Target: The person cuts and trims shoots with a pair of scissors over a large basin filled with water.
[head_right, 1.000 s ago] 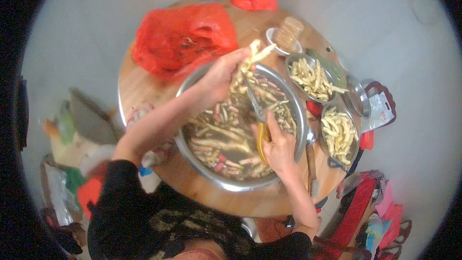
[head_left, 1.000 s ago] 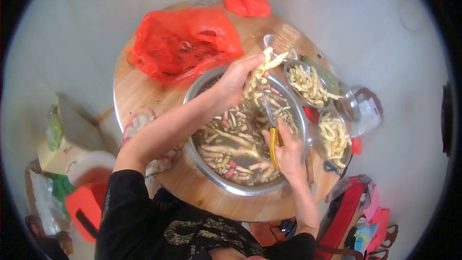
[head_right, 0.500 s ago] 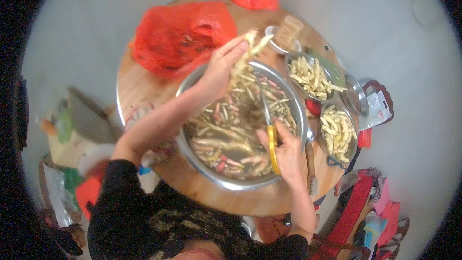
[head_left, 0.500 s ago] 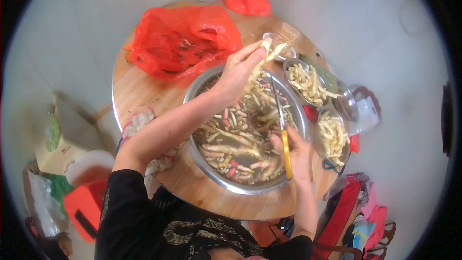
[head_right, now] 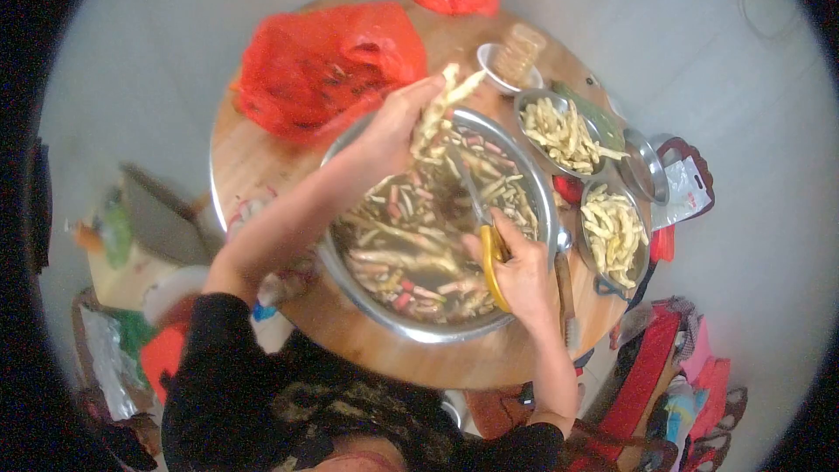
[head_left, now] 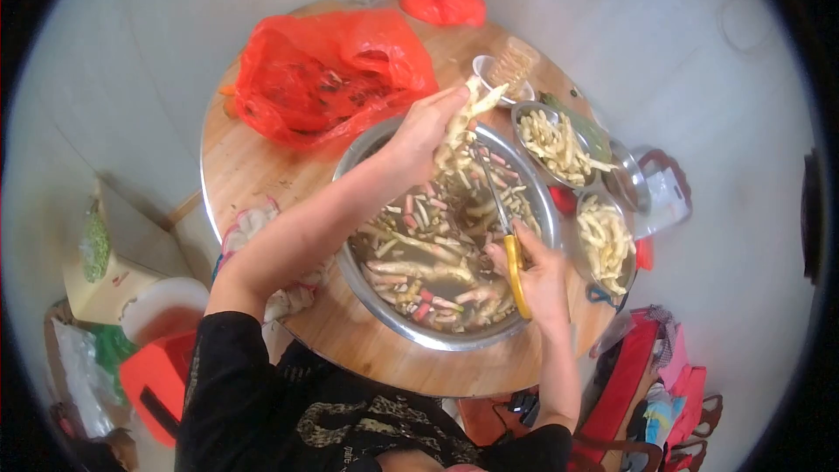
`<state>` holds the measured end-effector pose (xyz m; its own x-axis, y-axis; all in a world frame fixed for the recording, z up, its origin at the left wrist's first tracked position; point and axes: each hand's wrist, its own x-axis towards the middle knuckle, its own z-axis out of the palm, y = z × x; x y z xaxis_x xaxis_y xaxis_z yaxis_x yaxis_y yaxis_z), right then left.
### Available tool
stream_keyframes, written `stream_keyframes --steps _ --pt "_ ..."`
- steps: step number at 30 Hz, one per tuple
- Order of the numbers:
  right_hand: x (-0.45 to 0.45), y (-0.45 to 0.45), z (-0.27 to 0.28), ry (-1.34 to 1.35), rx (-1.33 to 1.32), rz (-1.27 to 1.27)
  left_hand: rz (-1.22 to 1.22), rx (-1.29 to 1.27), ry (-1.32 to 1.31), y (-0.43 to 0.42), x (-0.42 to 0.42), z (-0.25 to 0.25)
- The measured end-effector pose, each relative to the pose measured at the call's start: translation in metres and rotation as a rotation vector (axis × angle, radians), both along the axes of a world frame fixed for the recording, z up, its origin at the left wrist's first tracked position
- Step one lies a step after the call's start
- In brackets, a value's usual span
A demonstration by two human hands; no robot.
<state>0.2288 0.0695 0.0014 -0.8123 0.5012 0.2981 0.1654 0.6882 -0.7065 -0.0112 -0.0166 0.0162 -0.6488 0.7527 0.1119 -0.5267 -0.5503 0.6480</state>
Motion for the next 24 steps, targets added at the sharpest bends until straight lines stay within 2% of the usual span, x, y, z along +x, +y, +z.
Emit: stream_keyframes --steps 2,3,5,6,8,9,11,12,14,15,16,17,18,19,20,21,23,24 --pt "0.005 0.023 -0.010 0.012 -0.235 0.116 -0.270 -0.114 -0.111 -0.002 -0.011 -0.004" --pt "0.007 0.029 -0.005 0.014 -0.237 0.115 -0.271 -0.117 -0.109 0.001 -0.016 -0.008" --pt "0.010 0.038 0.009 -0.166 -0.288 0.206 -0.403 -0.103 0.098 0.008 -0.022 -0.017" --pt "0.010 0.038 0.017 -0.164 -0.293 0.204 -0.405 -0.109 0.098 0.005 -0.018 -0.013" --pt "0.009 0.040 0.031 -0.380 -0.409 0.225 -0.442 -0.100 0.267 -0.004 -0.006 0.001" --pt "0.009 0.043 0.029 -0.379 -0.413 0.224 -0.444 -0.104 0.267 -0.003 -0.005 -0.001" --pt "0.008 0.049 0.024 -0.408 -0.303 0.285 -0.422 -0.142 0.394 -0.002 -0.002 -0.003" --pt "0.007 0.049 0.021 -0.409 -0.307 0.284 -0.457 -0.138 0.403 -0.003 -0.003 -0.004" --pt "0.004 0.046 0.014 -0.306 -0.091 0.286 -0.436 -0.144 0.414 0.002 -0.004 -0.009" --pt "0.002 0.045 0.009 -0.304 -0.091 0.286 -0.412 -0.147 0.427 0.004 -0.004 -0.011" --pt "-0.001 0.045 0.003 -0.214 0.091 0.277 -0.412 -0.148 0.431 0.005 -0.006 -0.013" --pt "-0.004 0.043 -0.001 -0.120 0.274 0.264 -0.379 -0.187 0.377 0.006 -0.008 -0.014" --pt "-0.006 0.041 -0.002 -0.114 0.275 0.263 -0.346 -0.226 0.323 0.006 -0.009 -0.012" --pt "-0.009 0.038 -0.003 -0.037 0.377 0.211 -0.346 -0.227 0.328 0.005 -0.009 -0.010" --pt "-0.012 0.034 -0.004 0.041 0.477 0.156 -0.350 -0.211 0.224 0.005 -0.008 -0.009" --pt "-0.014 0.031 -0.007 0.045 0.479 0.154 -0.354 -0.195 0.121 0.003 -0.005 -0.006" --pt "-0.017 0.025 -0.014 0.121 0.566 0.047 -0.272 -0.213 0.119 0.005 0.001 0.004" --pt "-0.019 0.021 -0.016 0.124 0.570 0.047 -0.246 -0.218 -0.013 0.006 0.005 0.008"
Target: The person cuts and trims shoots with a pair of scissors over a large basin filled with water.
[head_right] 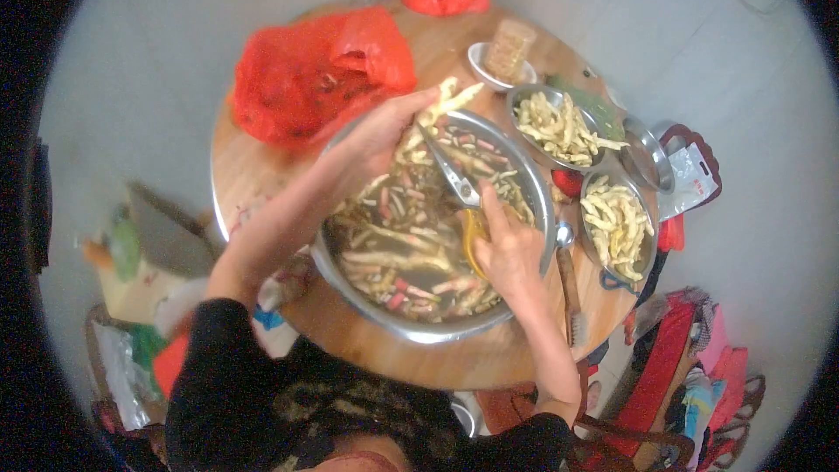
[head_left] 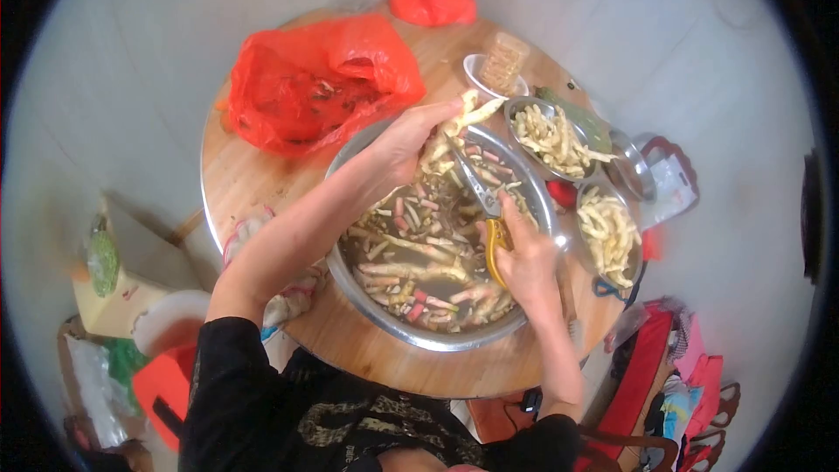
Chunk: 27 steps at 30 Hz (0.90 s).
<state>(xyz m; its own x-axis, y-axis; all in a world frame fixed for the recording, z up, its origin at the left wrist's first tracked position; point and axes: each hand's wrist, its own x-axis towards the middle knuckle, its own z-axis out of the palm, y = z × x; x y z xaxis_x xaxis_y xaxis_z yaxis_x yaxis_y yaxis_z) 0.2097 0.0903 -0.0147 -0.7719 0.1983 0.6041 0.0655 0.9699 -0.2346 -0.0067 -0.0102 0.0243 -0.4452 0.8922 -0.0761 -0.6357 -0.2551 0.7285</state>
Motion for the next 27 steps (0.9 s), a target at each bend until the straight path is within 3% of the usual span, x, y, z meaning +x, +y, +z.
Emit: stream_keyframes --steps 1,3,5,6,8,14,18,21,23,27 --pt "-0.002 -0.004 -0.003 0.027 0.023 -0.016 0.041 -0.022 -0.128 0.000 0.001 0.002" --pt "-0.003 -0.008 0.000 0.058 0.042 -0.038 -0.031 0.018 -0.102 0.002 -0.021 -0.020" --pt "-0.001 -0.011 0.013 -0.062 -0.265 -0.205 -0.111 0.054 -0.078 0.002 -0.037 -0.039" --pt "0.000 -0.008 0.012 -0.059 -0.267 -0.207 -0.158 0.112 -0.180 0.000 -0.041 -0.041" --pt "0.003 0.001 0.008 -0.004 -0.235 -0.006 -0.180 0.185 -0.345 0.004 -0.045 -0.044" --pt "0.012 0.009 0.016 -0.199 -0.509 0.228 -0.261 0.086 -0.134 -0.003 -0.033 -0.027" --pt "0.011 0.008 0.007 -0.291 -0.691 0.234 -0.300 0.153 -0.058 -0.002 -0.027 -0.025" --pt "0.005 0.008 0.010 -0.313 -0.462 0.098 -0.241 0.087 -0.078 -0.006 -0.022 -0.022" --pt "0.000 0.013 0.009 -0.111 -0.154 0.087 -0.085 -0.077 -0.054 -0.003 -0.019 -0.018" --pt "-0.004 0.023 0.014 -0.012 0.088 0.111 -0.277 -0.052 0.060 -0.008 -0.035 -0.029"
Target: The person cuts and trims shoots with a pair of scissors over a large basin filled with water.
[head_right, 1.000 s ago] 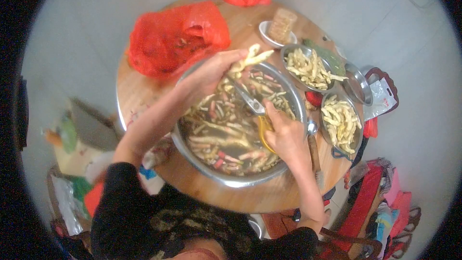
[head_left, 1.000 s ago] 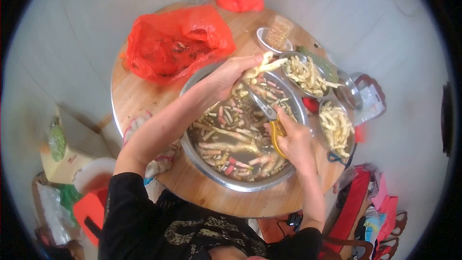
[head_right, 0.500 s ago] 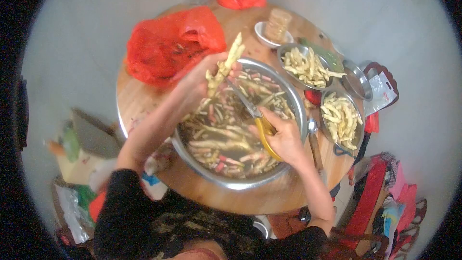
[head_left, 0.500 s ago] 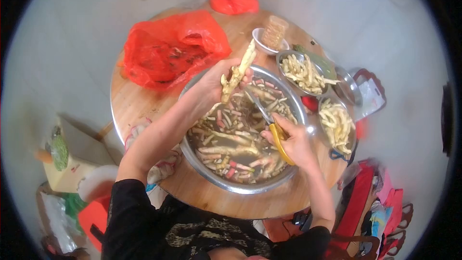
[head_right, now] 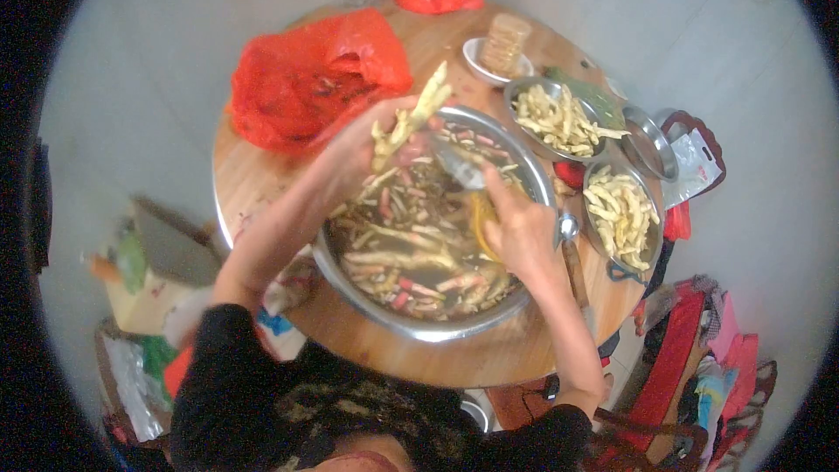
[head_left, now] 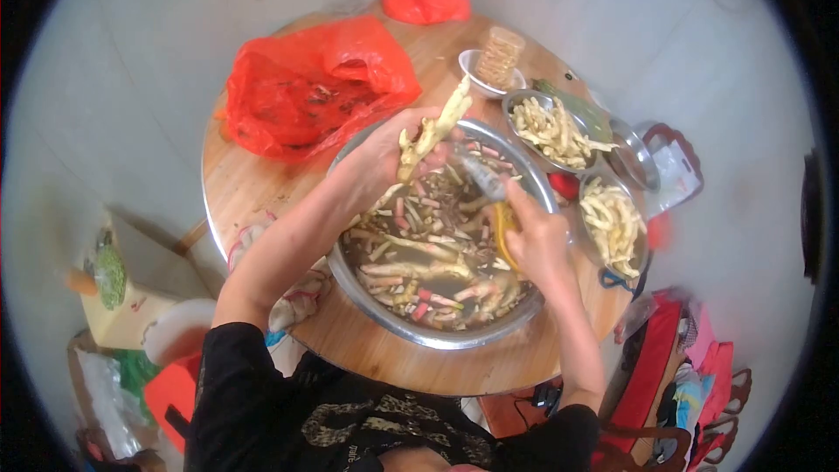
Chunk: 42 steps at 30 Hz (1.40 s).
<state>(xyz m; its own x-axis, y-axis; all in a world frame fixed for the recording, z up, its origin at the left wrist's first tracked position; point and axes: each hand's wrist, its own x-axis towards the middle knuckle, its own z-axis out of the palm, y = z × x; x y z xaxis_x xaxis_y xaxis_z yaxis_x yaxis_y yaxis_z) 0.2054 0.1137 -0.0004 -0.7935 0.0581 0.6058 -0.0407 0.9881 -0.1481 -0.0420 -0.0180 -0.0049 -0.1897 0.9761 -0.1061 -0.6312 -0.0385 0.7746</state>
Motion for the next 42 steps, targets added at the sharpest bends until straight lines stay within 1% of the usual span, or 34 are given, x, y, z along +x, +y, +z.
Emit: stream_keyframes --steps 2,3,4,5,6,7,9,11,12,14,15,16,17,18,20,21,22,23,24,26,27,29,30,32,33,35,37,39,41,42 --pt "-0.002 0.011 0.005 0.040 -0.103 -0.272 0.138 0.003 -0.140 0.000 0.014 0.008" --pt "-0.003 0.014 0.011 0.092 -0.147 -0.260 0.144 0.010 -0.135 0.000 0.014 0.010" --pt "-0.003 0.012 0.013 0.095 -0.142 -0.252 0.135 0.022 -0.220 0.001 0.014 0.009" --pt "0.001 0.006 0.012 0.054 -0.270 -0.165 0.122 0.029 -0.308 0.002 0.014 0.008" --pt "0.006 -0.001 0.009 0.014 -0.398 -0.083 0.120 0.028 -0.309 0.005 0.010 0.004" --pt "0.008 -0.012 0.006 -0.064 -0.480 -0.083 0.093 0.037 -0.279 0.009 0.004 0.003" --pt "0.005 -0.025 0.000 -0.091 -0.497 -0.070 0.068 0.047 -0.250 0.013 0.001 0.001" --pt "0.002 -0.039 -0.005 -0.164 -0.568 -0.083 0.164 0.045 -0.182 0.010 0.005 0.001" --pt "0.004 -0.043 -0.006 -0.165 -0.569 -0.075 0.172 0.045 -0.181 0.009 0.002 -0.002" --pt "0.009 -0.047 -0.006 -0.245 -0.448 -0.013 0.072 0.167 -0.366 0.009 -0.004 -0.007" --pt "0.011 -0.047 -0.008 -0.232 -0.493 0.008 0.073 0.170 -0.368 0.011 -0.004 -0.007" --pt "0.011 -0.046 -0.006 -0.234 -0.492 0.003 0.135 0.108 -0.367 0.015 -0.003 -0.006" --pt "0.009 -0.043 -0.004 -0.184 -0.567 -0.034 0.196 0.049 -0.366 0.018 -0.002 -0.006" --pt "0.006 -0.041 -0.002 -0.133 -0.642 -0.068 0.194 0.051 -0.366 0.015 0.002 0.000" --pt "0.005 -0.040 -0.008 -0.127 -0.604 -0.093 0.204 -0.002 -0.267 0.004 0.013 0.015" --pt "0.007 -0.043 -0.014 -0.120 -0.483 0.002 0.211 0.003 -0.265 0.005 0.007 0.011" --pt "0.008 -0.045 -0.017 -0.117 -0.363 0.094 0.167 0.023 -0.272 0.008 0.001 0.003" --pt "0.008 -0.043 -0.017 -0.065 -0.313 0.167 0.122 0.043 -0.279 0.010 -0.005 -0.006" --pt "0.008 -0.042 -0.015 -0.071 -0.312 0.169 0.125 0.045 -0.284 0.009 -0.002 0.000" --pt "0.007 -0.041 -0.011 -0.163 -0.587 -0.031 0.207 -0.063 -0.337 0.008 0.006 0.011" --pt "0.007 -0.043 -0.013 -0.167 -0.585 -0.029 0.211 -0.060 -0.341 0.007 0.007 0.010" --pt "0.004 -0.047 -0.017 -0.145 -0.404 0.040 0.143 0.049 -0.394 0.004 0.007 0.009" --pt "0.003 -0.047 -0.017 -0.148 -0.399 0.048 0.150 0.055 -0.396 0.007 0.000 0.003" --pt "0.005 -0.047 -0.017 -0.192 -0.399 0.061 0.138 0.159 -0.420 0.020 -0.017 -0.022" --pt "0.005 -0.048 -0.016 -0.213 -0.401 0.064 0.138 0.160 -0.424 0.022 -0.018 -0.028" --pt "0.001 -0.046 -0.013 -0.193 -0.439 0.031 0.264 0.059 -0.510 0.025 -0.020 -0.040" --pt "-0.004 -0.044 -0.013 -0.173 -0.512 -0.035 0.288 0.029 -0.534 0.024 -0.017 -0.038" --pt "-0.008 -0.040 -0.016 -0.160 -0.522 -0.055 0.294 -0.004 -0.550 0.024 -0.009 -0.030" --pt "-0.010 -0.038 -0.013 -0.152 -0.529 -0.068 0.331 0.157 -0.415 0.018 0.001 -0.019" --pt "-0.010 -0.040 -0.010 -0.163 -0.548 -0.087 0.327 0.158 -0.415 0.014 0.004 -0.016"
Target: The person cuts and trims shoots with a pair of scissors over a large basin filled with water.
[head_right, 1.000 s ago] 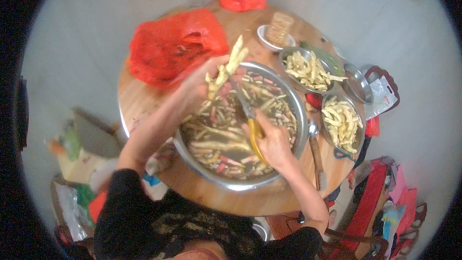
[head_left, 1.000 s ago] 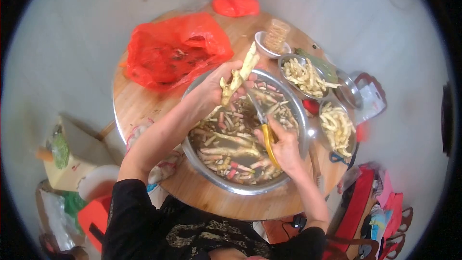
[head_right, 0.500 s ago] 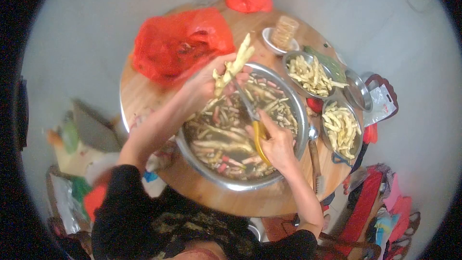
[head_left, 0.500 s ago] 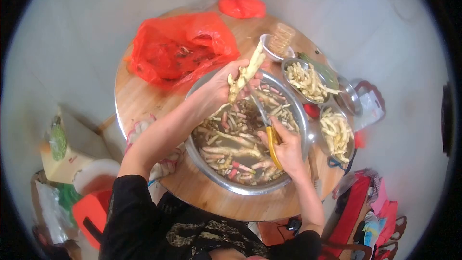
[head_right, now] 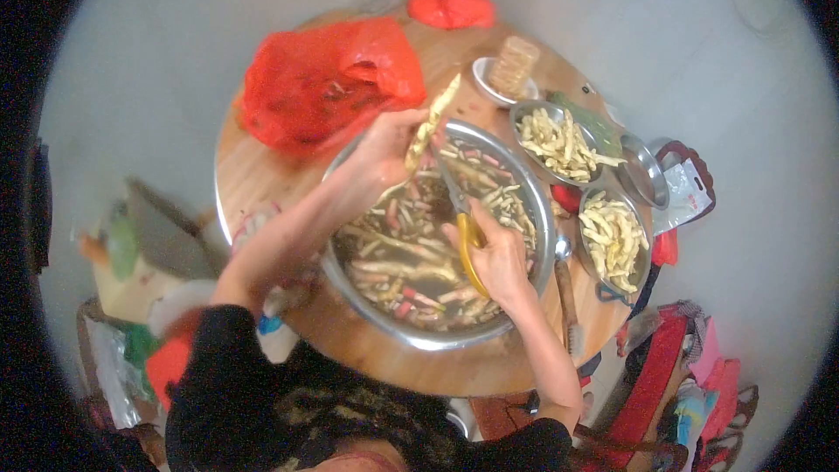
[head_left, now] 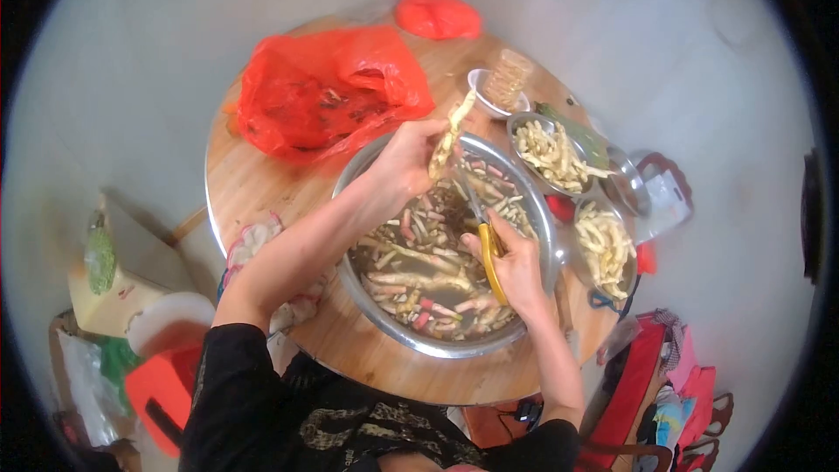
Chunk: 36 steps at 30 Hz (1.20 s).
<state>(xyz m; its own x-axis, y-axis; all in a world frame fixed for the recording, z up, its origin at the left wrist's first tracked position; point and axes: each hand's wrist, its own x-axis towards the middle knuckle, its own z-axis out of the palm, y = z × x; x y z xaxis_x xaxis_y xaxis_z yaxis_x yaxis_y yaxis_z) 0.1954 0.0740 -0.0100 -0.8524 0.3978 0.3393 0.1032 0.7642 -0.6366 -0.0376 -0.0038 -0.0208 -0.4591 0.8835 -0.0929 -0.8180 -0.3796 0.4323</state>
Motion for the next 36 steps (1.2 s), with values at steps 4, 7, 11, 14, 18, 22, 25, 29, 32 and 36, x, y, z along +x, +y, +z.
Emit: stream_keyframes --steps 4,7,11,14,18,22,25,29,32,36 --pt "-0.003 -0.004 0.001 0.020 -0.080 -0.037 -0.022 0.069 0.061 -0.010 0.006 0.007" --pt "-0.004 -0.005 0.004 0.005 -0.264 0.027 0.027 0.102 0.023 -0.005 0.006 0.006" --pt "0.007 -0.015 0.002 0.062 -0.249 0.013 0.169 0.032 -0.156 -0.006 0.006 0.014" --pt "0.012 -0.013 0.012 0.015 0.025 0.011 0.083 0.109 -0.087 -0.003 -0.001 0.000" --pt "-0.002 -0.002 0.014 0.103 0.399 0.074 0.022 0.109 -0.108 -0.008 0.004 0.006" --pt "0.003 -0.013 0.010 -0.072 0.247 0.063 -0.046 0.153 -0.152 -0.011 0.002 0.013" --pt "0.010 -0.007 0.007 -0.043 0.146 0.199 0.000 0.147 -0.145 -0.013 0.004 0.017" --pt "0.015 -0.001 0.011 -0.021 0.105 0.084 -0.016 0.178 -0.061 -0.006 -0.004 0.008" --pt "0.000 0.005 0.010 0.073 0.191 0.073 -0.029 0.227 0.061 -0.005 0.000 0.008" --pt "-0.003 -0.010 -0.002 -0.014 0.135 0.072 0.069 0.157 0.023 -0.017 0.021 0.032"
